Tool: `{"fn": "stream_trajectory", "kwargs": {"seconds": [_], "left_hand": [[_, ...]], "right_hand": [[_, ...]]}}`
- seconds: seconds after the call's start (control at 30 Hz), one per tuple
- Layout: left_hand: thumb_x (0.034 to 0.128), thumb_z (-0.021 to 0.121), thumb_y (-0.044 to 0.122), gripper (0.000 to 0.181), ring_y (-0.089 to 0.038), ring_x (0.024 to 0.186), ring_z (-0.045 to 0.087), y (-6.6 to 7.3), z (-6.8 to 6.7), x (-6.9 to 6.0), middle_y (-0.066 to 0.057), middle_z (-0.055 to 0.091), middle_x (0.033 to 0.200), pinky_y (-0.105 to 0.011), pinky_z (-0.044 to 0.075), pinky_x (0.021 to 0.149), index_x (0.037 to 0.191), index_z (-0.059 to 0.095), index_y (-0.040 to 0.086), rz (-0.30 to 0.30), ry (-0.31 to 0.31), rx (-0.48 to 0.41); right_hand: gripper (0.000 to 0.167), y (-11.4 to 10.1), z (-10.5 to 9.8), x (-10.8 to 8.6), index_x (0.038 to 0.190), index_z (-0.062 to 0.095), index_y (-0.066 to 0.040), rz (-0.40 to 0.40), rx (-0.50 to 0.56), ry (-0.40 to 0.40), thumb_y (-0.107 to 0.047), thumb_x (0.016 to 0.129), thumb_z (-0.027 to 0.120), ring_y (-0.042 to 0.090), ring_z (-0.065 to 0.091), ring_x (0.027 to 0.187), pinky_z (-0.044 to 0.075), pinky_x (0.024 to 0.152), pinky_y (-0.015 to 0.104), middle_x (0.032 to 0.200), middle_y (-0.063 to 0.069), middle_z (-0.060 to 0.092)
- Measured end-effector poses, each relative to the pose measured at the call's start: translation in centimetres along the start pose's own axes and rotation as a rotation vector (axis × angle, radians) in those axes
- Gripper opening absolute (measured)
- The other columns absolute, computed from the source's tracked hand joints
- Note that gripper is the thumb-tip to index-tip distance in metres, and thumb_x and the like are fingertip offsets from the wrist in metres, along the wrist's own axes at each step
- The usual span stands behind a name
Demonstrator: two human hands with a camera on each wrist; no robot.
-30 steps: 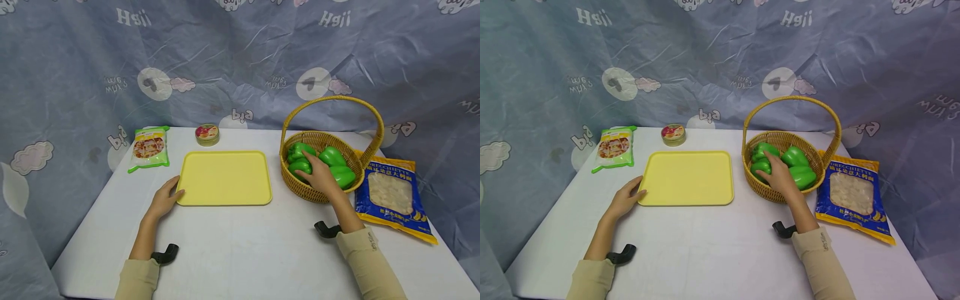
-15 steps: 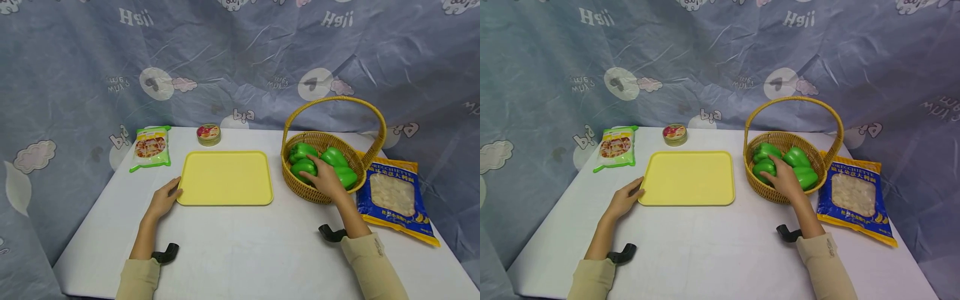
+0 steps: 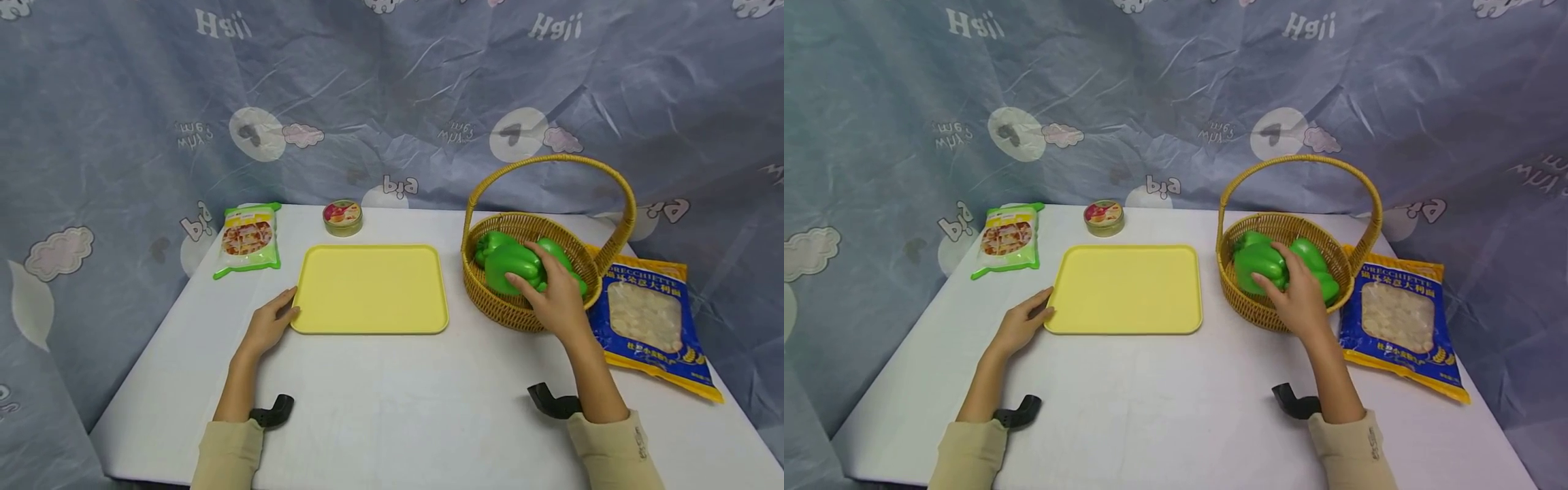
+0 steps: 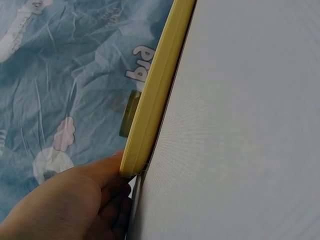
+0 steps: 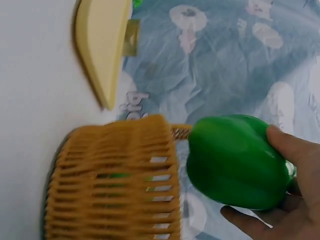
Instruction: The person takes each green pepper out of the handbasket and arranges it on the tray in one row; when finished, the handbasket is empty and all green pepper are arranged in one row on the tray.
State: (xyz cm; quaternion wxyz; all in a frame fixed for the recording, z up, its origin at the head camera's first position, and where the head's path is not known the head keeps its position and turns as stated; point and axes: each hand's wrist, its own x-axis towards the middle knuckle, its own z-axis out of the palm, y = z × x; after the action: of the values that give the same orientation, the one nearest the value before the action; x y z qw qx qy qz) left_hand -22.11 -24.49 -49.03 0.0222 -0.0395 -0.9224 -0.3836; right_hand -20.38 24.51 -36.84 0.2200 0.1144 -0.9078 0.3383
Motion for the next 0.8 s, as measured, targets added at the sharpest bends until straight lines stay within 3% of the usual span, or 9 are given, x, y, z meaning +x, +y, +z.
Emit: {"fn": "stream_trajectory", "kwargs": {"seconds": [0.1, 0.2, 0.4, 0.53, 0.67, 0.8], "left_hand": [[0.0946, 0.053, 0.031, 0.054, -0.034, 0.133, 0.027, 0.1, -0.1, -0.1, -0.016, 0.034, 0.144, -0.048, 0.022, 0.108, 0.142, 0.037, 0.010, 0.001, -0.004, -0.009], [0.0939, 0.054, 0.031, 0.055, -0.034, 0.134, 0.027, 0.0, -0.3, -0.1, -0.016, 0.034, 0.144, -0.049, 0.022, 0.108, 0.142, 0.038, 0.011, -0.005, -0.012, -0.018], [0.0899, 0.060, 0.034, 0.060, -0.033, 0.134, 0.026, -0.3, -0.5, -0.2, -0.016, 0.031, 0.145, -0.049, 0.021, 0.108, 0.141, 0.039, 0.011, -0.011, -0.035, -0.040], [0.0881, 0.062, 0.035, 0.063, -0.034, 0.134, 0.025, -0.4, -0.5, -0.3, -0.017, 0.029, 0.146, -0.050, 0.021, 0.108, 0.141, 0.039, 0.010, -0.009, -0.048, -0.048], [0.0868, 0.064, 0.036, 0.064, -0.035, 0.134, 0.025, -0.4, -0.5, -0.4, -0.017, 0.030, 0.146, -0.051, 0.021, 0.108, 0.141, 0.040, 0.010, -0.011, -0.047, -0.052], [0.0862, 0.064, 0.037, 0.064, -0.033, 0.134, 0.027, -0.5, -0.4, -0.3, -0.015, 0.033, 0.145, -0.049, 0.021, 0.108, 0.140, 0.041, 0.010, -0.010, -0.038, -0.047]], "right_hand": [[0.063, -1.5, 0.4, -0.1, 0.138, 0.043, -0.015, -0.093, 0.051, 0.101, -0.022, 0.082, 0.072, 0.031, 0.056, 0.085, 0.044, 0.061, 0.041, 0.117, 0.022, 0.054], [0.066, -3.1, 1.7, 0.3, 0.136, 0.046, -0.012, -0.186, 0.123, 0.170, -0.013, 0.077, 0.076, 0.029, 0.058, 0.089, 0.046, 0.066, 0.037, 0.118, 0.019, 0.056], [0.064, -5.8, 6.3, 1.9, 0.134, 0.048, -0.012, -0.258, 0.234, 0.183, -0.016, 0.077, 0.077, 0.029, 0.059, 0.097, 0.050, 0.072, 0.043, 0.123, 0.014, 0.055], [0.062, -7.0, 9.9, 3.3, 0.135, 0.046, -0.013, -0.242, 0.288, 0.157, -0.023, 0.080, 0.074, 0.027, 0.059, 0.097, 0.051, 0.072, 0.042, 0.122, 0.014, 0.055], [0.062, -7.5, 14.0, 4.6, 0.135, 0.045, -0.012, -0.198, 0.337, 0.180, -0.029, 0.081, 0.072, 0.024, 0.058, 0.100, 0.052, 0.075, 0.037, 0.122, 0.013, 0.055], [0.062, -7.2, 18.2, 5.2, 0.134, 0.045, -0.012, -0.091, 0.380, 0.192, -0.034, 0.081, 0.071, 0.022, 0.056, 0.102, 0.051, 0.079, 0.035, 0.122, 0.011, 0.055]]}}
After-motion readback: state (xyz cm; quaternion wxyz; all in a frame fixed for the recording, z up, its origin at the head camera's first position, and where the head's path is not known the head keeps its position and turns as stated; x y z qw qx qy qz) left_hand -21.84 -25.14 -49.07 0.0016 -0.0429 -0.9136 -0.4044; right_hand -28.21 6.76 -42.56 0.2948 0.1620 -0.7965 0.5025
